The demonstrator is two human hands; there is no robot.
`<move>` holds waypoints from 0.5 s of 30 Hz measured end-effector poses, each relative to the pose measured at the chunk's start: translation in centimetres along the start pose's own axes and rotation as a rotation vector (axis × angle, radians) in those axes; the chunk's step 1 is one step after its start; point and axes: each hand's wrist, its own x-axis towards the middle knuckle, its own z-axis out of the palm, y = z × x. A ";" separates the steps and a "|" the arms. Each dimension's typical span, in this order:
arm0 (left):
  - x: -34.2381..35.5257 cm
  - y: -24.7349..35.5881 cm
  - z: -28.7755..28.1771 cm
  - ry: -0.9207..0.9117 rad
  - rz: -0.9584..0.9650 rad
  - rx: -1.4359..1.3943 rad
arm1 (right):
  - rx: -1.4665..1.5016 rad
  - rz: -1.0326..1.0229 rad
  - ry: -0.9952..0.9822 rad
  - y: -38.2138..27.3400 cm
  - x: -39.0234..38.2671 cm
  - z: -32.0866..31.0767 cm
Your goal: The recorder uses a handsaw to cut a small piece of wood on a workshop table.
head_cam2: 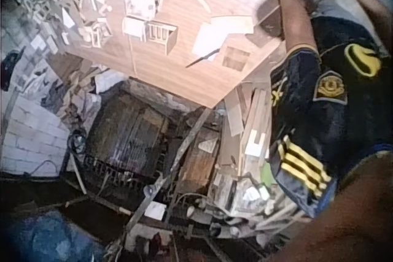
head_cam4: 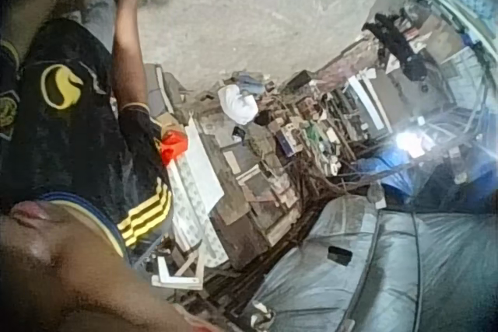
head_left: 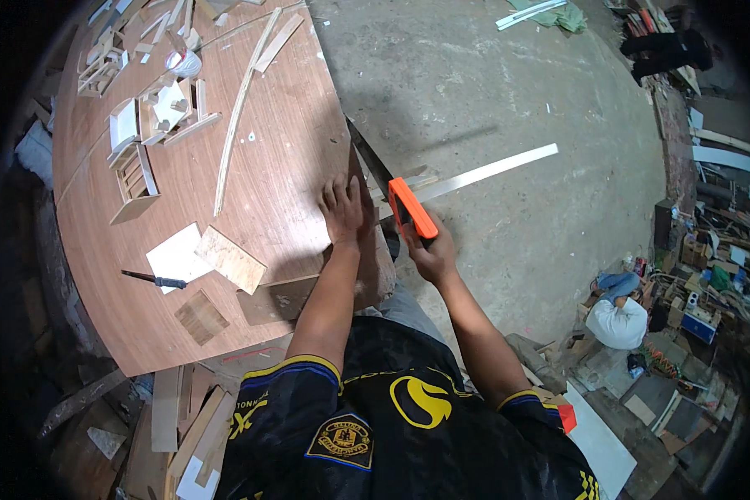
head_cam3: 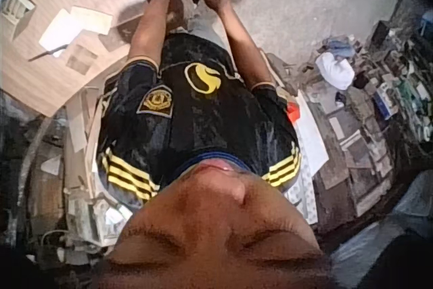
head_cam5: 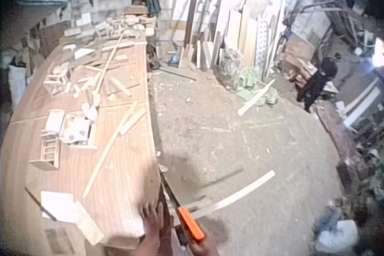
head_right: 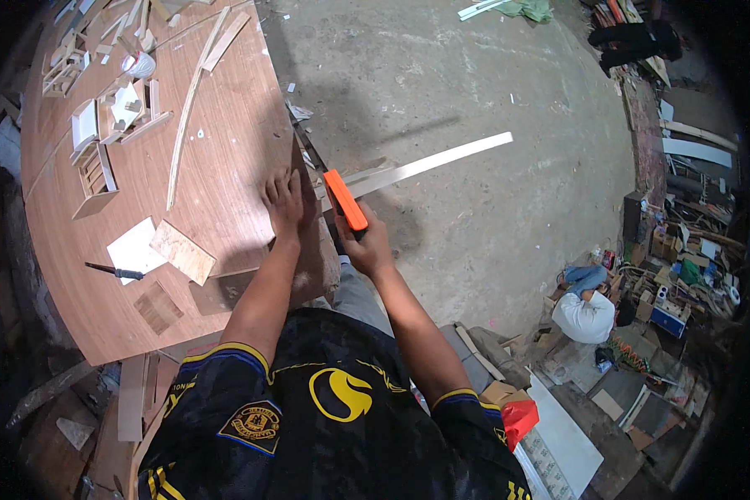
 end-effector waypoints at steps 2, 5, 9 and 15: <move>0.2 -0.1 0.1 0.180 0.075 0.064 | 0.017 0.055 -0.011 0.3 -0.5 0.0; 0.4 0.3 0.0 0.038 0.059 0.030 | 0.102 0.133 -0.041 1.3 -1.1 0.1; 0.4 0.4 -0.7 0.006 0.048 -0.006 | 0.067 0.163 -0.068 1.5 -1.5 0.2; 0.5 0.3 -0.9 -0.060 0.041 -0.003 | -0.017 0.140 -0.060 0.9 -1.6 0.3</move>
